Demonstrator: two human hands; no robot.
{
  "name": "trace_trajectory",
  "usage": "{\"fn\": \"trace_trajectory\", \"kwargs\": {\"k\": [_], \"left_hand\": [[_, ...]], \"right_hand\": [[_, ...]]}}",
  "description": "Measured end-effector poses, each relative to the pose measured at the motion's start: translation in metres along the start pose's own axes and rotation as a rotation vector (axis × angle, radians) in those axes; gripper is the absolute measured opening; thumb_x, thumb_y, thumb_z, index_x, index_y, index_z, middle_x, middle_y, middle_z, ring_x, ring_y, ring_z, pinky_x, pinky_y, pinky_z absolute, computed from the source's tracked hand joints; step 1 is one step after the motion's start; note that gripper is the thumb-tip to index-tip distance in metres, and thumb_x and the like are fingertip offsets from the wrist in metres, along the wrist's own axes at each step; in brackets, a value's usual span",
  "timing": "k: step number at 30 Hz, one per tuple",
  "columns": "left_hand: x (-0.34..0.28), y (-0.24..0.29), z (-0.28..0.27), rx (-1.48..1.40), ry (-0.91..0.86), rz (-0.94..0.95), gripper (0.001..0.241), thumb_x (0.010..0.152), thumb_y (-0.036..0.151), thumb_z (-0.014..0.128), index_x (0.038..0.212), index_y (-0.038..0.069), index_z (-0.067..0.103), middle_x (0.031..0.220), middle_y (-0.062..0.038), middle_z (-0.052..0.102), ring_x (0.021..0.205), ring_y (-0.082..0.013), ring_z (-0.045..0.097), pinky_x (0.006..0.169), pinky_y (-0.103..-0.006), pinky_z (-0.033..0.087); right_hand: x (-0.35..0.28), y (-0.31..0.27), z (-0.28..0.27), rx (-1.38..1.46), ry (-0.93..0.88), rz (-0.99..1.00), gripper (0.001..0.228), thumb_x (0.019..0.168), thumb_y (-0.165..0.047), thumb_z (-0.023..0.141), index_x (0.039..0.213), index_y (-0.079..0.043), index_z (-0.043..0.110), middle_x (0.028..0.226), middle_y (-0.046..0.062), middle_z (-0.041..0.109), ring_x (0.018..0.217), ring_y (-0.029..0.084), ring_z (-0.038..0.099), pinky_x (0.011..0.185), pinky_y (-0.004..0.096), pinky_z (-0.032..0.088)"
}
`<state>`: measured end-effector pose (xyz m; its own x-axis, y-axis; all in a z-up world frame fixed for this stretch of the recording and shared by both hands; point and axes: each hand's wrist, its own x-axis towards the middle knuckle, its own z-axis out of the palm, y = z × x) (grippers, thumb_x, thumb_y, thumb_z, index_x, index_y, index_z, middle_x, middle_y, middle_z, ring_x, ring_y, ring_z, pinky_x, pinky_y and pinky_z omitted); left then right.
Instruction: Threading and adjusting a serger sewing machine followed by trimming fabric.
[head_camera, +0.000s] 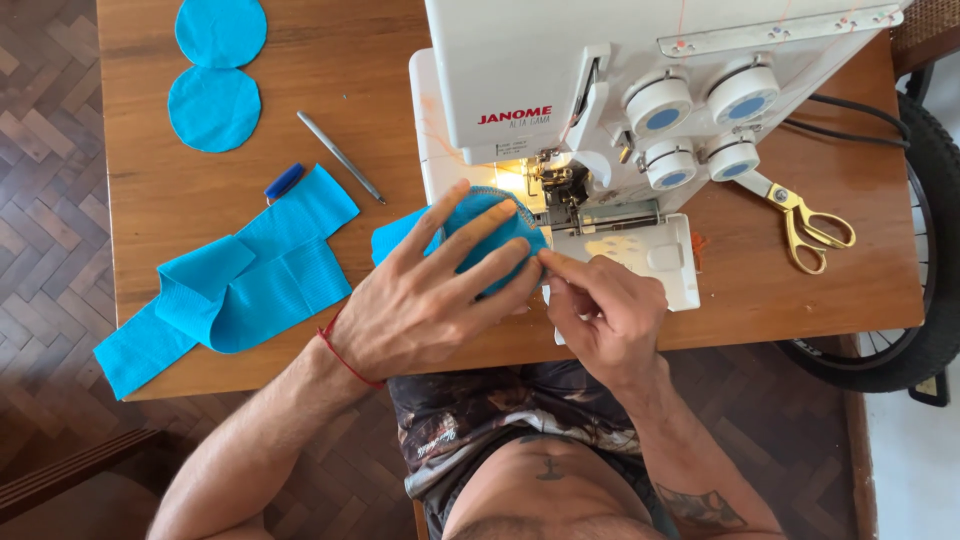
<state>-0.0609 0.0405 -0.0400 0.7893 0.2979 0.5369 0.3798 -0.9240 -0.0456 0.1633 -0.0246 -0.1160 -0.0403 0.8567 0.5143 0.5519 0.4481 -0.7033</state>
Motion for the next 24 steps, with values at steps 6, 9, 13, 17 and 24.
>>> {"fn": "trace_trajectory", "kwargs": {"k": [6, 9, 13, 17, 24], "left_hand": [[0.003, -0.008, 0.003, 0.037, -0.03, 0.0, 0.019, 0.117, 0.03, 0.062, 0.114, 0.012, 0.059, 0.12, -0.011, 0.068, 0.128, -0.0313, 0.068, 0.116, -0.0502, 0.055], [0.003, -0.012, 0.006, -0.001, -0.038, -0.019, 0.031, 0.116, 0.043, 0.063, 0.11, 0.012, 0.059, 0.122, -0.013, 0.068, 0.128, -0.0315, 0.068, 0.119, -0.0516, 0.052], [0.005, -0.022, 0.006, -0.116, -0.039, -0.027, 0.049, 0.113, 0.052, 0.056, 0.108, 0.004, 0.062, 0.125, -0.017, 0.07, 0.128, -0.0335, 0.068, 0.12, -0.052, 0.051], [0.006, -0.029, 0.003, 0.044, -0.06, -0.031, 0.054, 0.112, 0.063, 0.058, 0.106, 0.01, 0.065, 0.129, -0.009, 0.077, 0.129, -0.0297, 0.07, 0.116, -0.0498, 0.051], [0.007, -0.03, 0.001, -0.008, -0.13, -0.089, 0.062, 0.109, 0.068, 0.058, 0.107, 0.006, 0.067, 0.138, -0.013, 0.076, 0.134, -0.0273, 0.069, 0.122, -0.0504, 0.044]], "right_hand": [[0.007, -0.002, -0.008, -0.345, -0.001, -0.284, 0.019, 0.106, -0.016, 0.073, 0.12, -0.006, 0.081, 0.07, 0.003, 0.061, 0.053, 0.018, 0.046, 0.051, 0.035, 0.039], [0.008, 0.0, -0.007, -0.425, 0.0, -0.32, 0.022, 0.104, -0.017, 0.078, 0.124, -0.007, 0.079, 0.074, 0.0, 0.065, 0.059, 0.017, 0.057, 0.054, 0.034, 0.045], [0.009, -0.002, -0.007, -0.464, -0.005, -0.295, 0.03, 0.104, -0.027, 0.08, 0.126, -0.007, 0.077, 0.074, 0.0, 0.067, 0.057, 0.015, 0.058, 0.053, 0.032, 0.046], [0.013, -0.008, -0.008, -0.516, 0.003, -0.261, 0.031, 0.102, -0.031, 0.082, 0.122, -0.008, 0.079, 0.073, 0.0, 0.07, 0.056, 0.015, 0.061, 0.051, 0.031, 0.045], [0.011, -0.01, -0.008, -0.551, -0.034, -0.242, 0.036, 0.105, -0.031, 0.081, 0.134, -0.01, 0.077, 0.07, -0.004, 0.066, 0.049, 0.012, 0.049, 0.048, 0.03, 0.038]]}}
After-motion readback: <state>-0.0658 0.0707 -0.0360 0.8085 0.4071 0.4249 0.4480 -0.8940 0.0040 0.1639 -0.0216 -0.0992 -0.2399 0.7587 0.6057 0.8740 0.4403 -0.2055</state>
